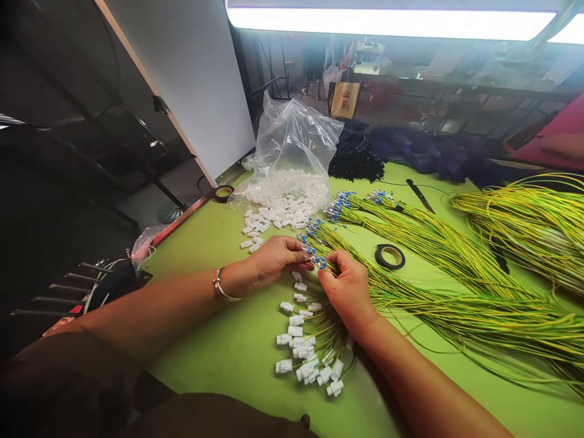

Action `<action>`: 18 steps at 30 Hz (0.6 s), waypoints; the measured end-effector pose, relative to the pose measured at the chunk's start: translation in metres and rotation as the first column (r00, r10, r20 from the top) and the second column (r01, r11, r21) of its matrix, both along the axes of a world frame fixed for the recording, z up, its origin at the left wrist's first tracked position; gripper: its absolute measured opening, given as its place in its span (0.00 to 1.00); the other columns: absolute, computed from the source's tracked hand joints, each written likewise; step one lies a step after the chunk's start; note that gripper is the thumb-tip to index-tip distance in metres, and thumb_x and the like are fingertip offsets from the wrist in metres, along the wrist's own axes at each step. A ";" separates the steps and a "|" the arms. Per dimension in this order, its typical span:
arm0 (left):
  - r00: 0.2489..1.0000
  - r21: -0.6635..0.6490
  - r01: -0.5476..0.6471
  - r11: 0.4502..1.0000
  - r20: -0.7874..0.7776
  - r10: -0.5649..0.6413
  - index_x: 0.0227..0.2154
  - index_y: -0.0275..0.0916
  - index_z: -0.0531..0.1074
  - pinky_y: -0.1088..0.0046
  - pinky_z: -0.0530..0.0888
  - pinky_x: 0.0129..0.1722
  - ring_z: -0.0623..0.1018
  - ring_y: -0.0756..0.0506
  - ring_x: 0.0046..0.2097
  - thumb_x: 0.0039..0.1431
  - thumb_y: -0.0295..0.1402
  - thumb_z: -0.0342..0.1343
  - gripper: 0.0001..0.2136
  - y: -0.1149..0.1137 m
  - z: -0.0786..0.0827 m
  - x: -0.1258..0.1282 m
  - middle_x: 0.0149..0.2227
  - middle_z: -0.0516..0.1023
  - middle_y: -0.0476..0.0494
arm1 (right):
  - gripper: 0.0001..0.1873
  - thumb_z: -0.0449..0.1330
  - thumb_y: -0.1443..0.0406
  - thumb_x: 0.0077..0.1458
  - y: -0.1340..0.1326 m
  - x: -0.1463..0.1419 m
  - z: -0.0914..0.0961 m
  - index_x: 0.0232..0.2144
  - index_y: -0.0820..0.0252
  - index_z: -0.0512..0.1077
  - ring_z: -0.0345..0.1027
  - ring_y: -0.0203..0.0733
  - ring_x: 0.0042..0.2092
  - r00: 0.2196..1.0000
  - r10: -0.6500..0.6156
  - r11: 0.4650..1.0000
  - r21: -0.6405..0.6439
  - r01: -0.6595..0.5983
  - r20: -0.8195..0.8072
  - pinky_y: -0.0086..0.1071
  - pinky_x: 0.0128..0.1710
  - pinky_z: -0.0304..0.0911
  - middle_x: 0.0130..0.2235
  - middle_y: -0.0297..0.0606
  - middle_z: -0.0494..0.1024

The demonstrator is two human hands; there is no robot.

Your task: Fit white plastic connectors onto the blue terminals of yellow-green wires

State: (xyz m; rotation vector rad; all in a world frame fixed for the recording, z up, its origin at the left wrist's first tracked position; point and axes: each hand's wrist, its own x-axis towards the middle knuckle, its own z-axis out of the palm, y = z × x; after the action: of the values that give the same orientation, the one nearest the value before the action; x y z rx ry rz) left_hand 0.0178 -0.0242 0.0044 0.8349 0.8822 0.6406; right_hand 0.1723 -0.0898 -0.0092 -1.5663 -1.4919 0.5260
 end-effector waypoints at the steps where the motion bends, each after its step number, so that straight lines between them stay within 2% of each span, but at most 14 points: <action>1: 1.000 -0.010 -0.017 1.000 0.002 0.017 0.21 0.28 0.73 0.77 0.74 0.31 0.77 0.52 0.25 0.39 0.26 0.69 0.10 0.001 0.001 0.000 0.22 0.76 0.45 | 0.02 0.56 0.66 0.42 0.000 0.000 0.001 0.22 0.59 0.68 0.57 0.34 0.24 1.000 0.003 1.000 0.006 -0.003 -0.001 0.28 0.25 0.55 0.21 0.30 0.69; 5: 0.999 -0.028 -0.039 0.999 -0.006 0.038 0.23 0.28 0.73 0.77 0.75 0.32 0.77 0.52 0.25 0.44 0.21 0.66 0.05 0.001 0.004 0.000 0.23 0.77 0.44 | 0.02 0.57 0.66 0.42 0.001 0.000 0.001 0.21 0.59 0.68 0.58 0.34 0.24 1.000 0.026 1.000 0.005 -0.026 -0.012 0.28 0.25 0.56 0.21 0.31 0.69; 12: 0.997 -0.032 -0.048 0.998 -0.069 0.046 0.25 0.29 0.74 0.76 0.76 0.32 0.76 0.52 0.24 0.46 0.17 0.62 0.04 -0.001 0.001 0.004 0.22 0.77 0.46 | 0.02 0.56 0.67 0.41 0.001 -0.002 -0.003 0.22 0.59 0.69 0.60 0.35 0.24 0.999 0.032 0.999 -0.021 -0.032 0.009 0.29 0.26 0.57 0.21 0.32 0.71; 18: 0.996 0.038 0.050 0.998 -0.069 -0.048 0.23 0.29 0.73 0.77 0.75 0.30 0.77 0.51 0.25 0.40 0.24 0.68 0.08 0.001 -0.002 0.001 0.22 0.76 0.46 | 0.03 0.56 0.67 0.40 0.003 -0.001 -0.004 0.21 0.60 0.70 0.59 0.34 0.24 0.999 0.046 0.998 -0.050 -0.046 0.002 0.28 0.25 0.56 0.21 0.31 0.70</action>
State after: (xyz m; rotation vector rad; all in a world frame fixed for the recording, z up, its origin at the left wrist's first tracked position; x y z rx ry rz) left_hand 0.0192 -0.0237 0.0029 0.9157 0.9108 0.5910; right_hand 0.1713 -0.0870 -0.0130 -1.5744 -1.5307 0.5914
